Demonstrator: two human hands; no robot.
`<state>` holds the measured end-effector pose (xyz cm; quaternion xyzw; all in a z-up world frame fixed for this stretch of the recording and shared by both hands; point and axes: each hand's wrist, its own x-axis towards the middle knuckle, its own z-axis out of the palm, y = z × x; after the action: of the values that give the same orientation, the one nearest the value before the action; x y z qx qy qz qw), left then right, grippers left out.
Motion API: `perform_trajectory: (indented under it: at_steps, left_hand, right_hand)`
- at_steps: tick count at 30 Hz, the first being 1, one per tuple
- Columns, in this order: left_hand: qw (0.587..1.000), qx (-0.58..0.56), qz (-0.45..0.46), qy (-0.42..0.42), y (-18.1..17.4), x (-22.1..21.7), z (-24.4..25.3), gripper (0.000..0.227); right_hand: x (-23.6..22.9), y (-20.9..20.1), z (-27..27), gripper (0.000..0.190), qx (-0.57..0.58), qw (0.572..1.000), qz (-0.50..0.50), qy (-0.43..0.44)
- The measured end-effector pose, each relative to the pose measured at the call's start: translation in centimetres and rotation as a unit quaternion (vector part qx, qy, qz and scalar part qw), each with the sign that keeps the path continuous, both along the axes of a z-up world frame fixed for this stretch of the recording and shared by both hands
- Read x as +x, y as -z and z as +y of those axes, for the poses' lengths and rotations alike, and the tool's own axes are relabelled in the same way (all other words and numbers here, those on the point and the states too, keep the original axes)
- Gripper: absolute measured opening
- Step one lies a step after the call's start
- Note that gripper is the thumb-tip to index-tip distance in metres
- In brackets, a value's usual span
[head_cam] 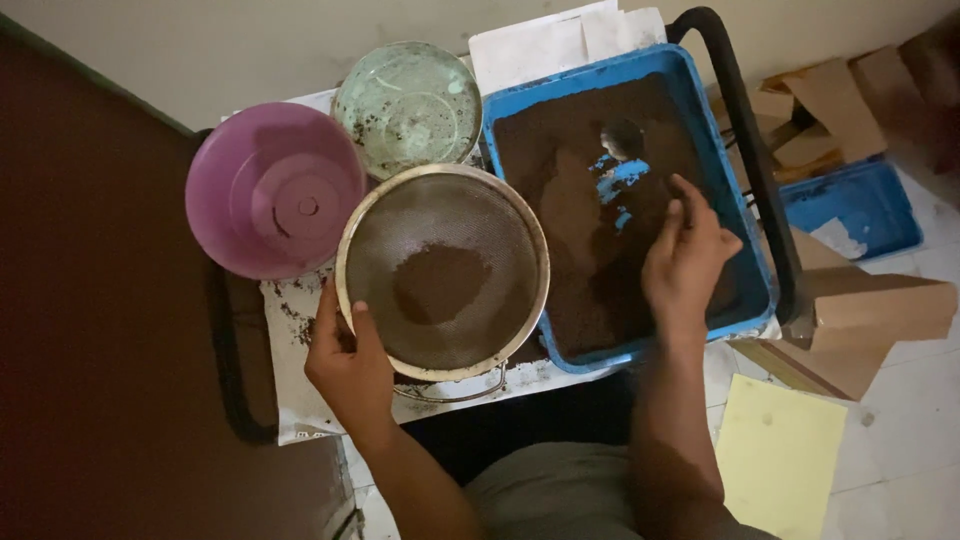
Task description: Using a spoon to press and stir coffee grounds through a sieve to ensure a fine and consistent texture.
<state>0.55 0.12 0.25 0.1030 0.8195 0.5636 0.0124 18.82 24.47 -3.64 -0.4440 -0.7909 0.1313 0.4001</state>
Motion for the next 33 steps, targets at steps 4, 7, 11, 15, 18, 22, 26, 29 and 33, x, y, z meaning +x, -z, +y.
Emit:
perform_trajectory:
  at_steps: [4, 7, 11, 15, 18, 22, 26, 29, 33]
  left_hand:
    - [1.000, -0.020, 0.000, -0.001, -0.7, 0.1, 0.4, 0.042]
    - [1.000, -0.022, -0.002, -0.001, -0.7, 0.1, 0.3, 0.042]
    - [1.000, -0.012, -0.019, -0.012, -0.6, 0.1, 0.2, 0.042]
    - [1.000, -0.014, -0.018, -0.010, -0.1, 0.0, 0.1, 0.041]
    - [1.000, -0.011, -0.018, -0.005, -0.7, 0.0, 0.2, 0.041]
    - [0.998, -0.047, -0.026, -0.022, 0.1, -0.6, 0.0, 0.043]
    - [0.999, -0.045, 0.009, -0.001, 0.6, -0.8, -0.4, 0.044]
    - [0.997, -0.060, 0.037, 0.010, 0.8, -0.9, -0.8, 0.044]
    - [0.998, -0.047, 0.025, 0.015, 0.2, -0.7, -0.7, 0.045]
  right_hand:
    - [-0.3, -0.1, -0.4, 0.026, -0.038, 0.999, 0.003, -0.019]
    - [0.0, 0.1, -0.5, 0.024, -0.041, 0.999, -0.005, -0.025]
    - [0.9, -0.4, -0.4, 0.021, -0.041, 0.998, -0.054, 0.002]
    - [1.4, -0.7, -0.3, 0.020, -0.022, 0.996, -0.056, 0.063]
    - [2.1, -1.7, -0.1, 0.016, 0.062, 0.997, 0.033, 0.018]
    - [1.8, -5.1, -2.7, 0.026, 0.035, 0.999, 0.035, -0.020]
    - [0.9, -6.0, -5.0, 0.020, 0.032, 0.971, 0.190, -0.144]
    - [0.1, -6.5, -6.4, 0.020, 0.031, 0.962, 0.200, -0.184]
    - [-0.8, -7.0, -7.2, 0.018, 0.026, 0.961, 0.193, -0.196]
